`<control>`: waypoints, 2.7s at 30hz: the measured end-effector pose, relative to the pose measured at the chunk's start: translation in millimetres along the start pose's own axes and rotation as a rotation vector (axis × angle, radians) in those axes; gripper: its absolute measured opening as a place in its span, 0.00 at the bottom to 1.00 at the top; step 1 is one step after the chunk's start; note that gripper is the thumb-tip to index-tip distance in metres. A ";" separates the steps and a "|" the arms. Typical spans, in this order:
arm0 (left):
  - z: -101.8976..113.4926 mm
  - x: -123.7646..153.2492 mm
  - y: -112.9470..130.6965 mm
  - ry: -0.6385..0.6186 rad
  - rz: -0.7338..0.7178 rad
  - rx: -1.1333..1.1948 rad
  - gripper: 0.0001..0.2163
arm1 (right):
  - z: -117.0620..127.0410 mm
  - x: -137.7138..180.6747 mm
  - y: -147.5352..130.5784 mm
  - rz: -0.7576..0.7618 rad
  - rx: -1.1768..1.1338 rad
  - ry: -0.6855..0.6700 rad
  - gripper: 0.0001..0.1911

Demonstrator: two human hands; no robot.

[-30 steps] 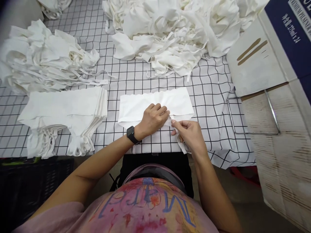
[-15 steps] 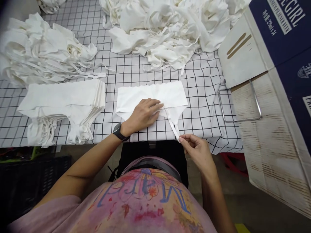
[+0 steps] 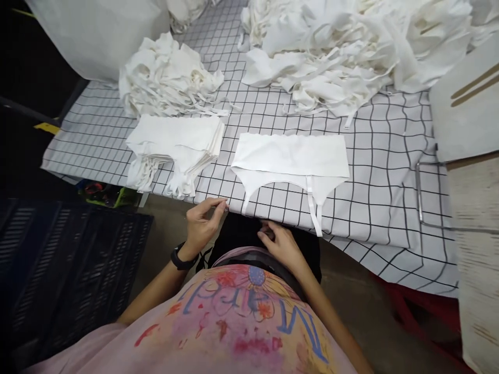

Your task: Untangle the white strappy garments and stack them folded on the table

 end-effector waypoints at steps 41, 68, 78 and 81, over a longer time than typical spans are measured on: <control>-41.6 21.3 29.5 -0.268 -0.532 -0.001 0.06 | 82.5 43.6 -70.9 -0.202 -0.594 0.229 0.18; -59.2 -27.9 32.6 -0.289 -0.566 -0.053 0.06 | 90.4 -16.8 -89.8 -0.034 -0.556 0.474 0.11; -126.6 -66.3 25.6 -0.534 -0.756 -0.362 0.09 | 70.5 -43.9 -65.6 -0.208 -0.593 0.477 0.15; -134.9 -67.5 23.5 -0.573 -0.768 -0.405 0.08 | 62.5 -50.5 -62.2 -0.248 -0.604 0.439 0.16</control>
Point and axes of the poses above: each hand's wrist, its own x-axis away from the middle knuckle, its own z-axis out of the back of the hand, y = z × x, the point moved 8 cm from there along -x, towards the middle knuckle, and after that the axes turned 15 degrees about y, right-handed, at the moved point
